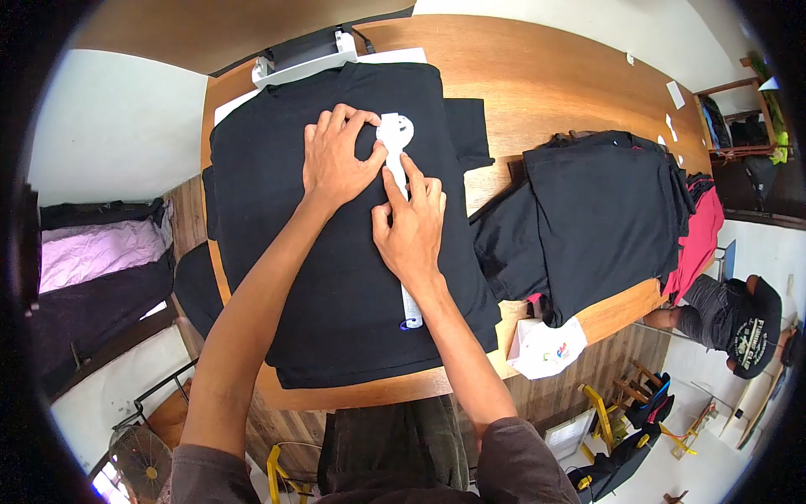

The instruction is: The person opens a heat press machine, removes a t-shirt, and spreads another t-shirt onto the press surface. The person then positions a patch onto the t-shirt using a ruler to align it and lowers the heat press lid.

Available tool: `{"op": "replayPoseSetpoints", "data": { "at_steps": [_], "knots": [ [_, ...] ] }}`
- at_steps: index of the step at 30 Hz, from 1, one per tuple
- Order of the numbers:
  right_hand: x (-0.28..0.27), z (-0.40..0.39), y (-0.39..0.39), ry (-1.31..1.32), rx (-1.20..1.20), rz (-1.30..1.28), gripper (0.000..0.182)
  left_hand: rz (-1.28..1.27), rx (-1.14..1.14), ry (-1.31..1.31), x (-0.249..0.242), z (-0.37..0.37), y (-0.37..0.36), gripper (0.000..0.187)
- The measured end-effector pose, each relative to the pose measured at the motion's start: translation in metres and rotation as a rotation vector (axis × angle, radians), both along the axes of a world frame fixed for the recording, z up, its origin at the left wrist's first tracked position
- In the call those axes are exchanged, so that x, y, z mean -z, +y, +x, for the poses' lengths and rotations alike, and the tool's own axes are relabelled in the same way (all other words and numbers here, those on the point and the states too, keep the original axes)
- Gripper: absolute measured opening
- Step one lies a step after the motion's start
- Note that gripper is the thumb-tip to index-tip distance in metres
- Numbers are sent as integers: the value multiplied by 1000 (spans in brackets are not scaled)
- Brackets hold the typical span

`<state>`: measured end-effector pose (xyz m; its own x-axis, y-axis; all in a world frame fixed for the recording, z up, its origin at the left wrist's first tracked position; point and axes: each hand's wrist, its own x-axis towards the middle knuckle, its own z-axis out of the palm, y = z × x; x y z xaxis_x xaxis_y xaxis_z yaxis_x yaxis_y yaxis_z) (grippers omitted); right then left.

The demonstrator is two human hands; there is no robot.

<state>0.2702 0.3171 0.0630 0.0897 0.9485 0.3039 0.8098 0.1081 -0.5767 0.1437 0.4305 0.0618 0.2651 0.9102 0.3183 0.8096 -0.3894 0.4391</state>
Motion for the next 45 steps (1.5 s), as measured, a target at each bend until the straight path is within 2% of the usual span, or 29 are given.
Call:
{"op": "replayPoseSetpoints", "data": {
  "at_steps": [12,18,22,25,27,28,29,31,33,35,38,41,43,45],
  "knots": [
    [2,-1,0,52,52,65,30,23,-5,0,0,2,0,34],
    [-4,-4,2,64,92,86,46,46,-6,-10,-1,2,-1,29],
    [-34,2,21,119,175,-283,59,-2,-12,-10,-4,2,-1,31],
    [-37,4,39,160,247,-418,47,-15,-6,-4,-10,2,-3,32],
    [-40,6,40,206,245,-504,31,-1,-12,12,-11,2,-4,32],
    [-37,6,36,162,256,-462,22,4,-18,10,-12,2,-5,32],
    [-35,10,29,221,260,-477,21,9,-18,9,-12,2,-5,31],
    [-36,24,7,335,273,-515,21,39,-13,22,-12,-1,-5,31],
    [-16,53,-30,683,245,-424,17,43,-2,28,-11,-1,-3,29],
    [-61,82,-86,952,276,-386,11,39,16,31,-15,-1,-4,27],
    [-80,151,-186,940,560,-358,14,71,23,1,-12,-1,-4,27],
    [-63,212,-279,894,949,-233,17,54,15,38,-15,-1,-5,27],
    [-33,255,-340,944,1103,-194,11,61,23,22,-14,-1,1,27],
    [-9,279,-386,959,1298,-117,15,42,32,18,-11,0,-2,30]
  ]
}}
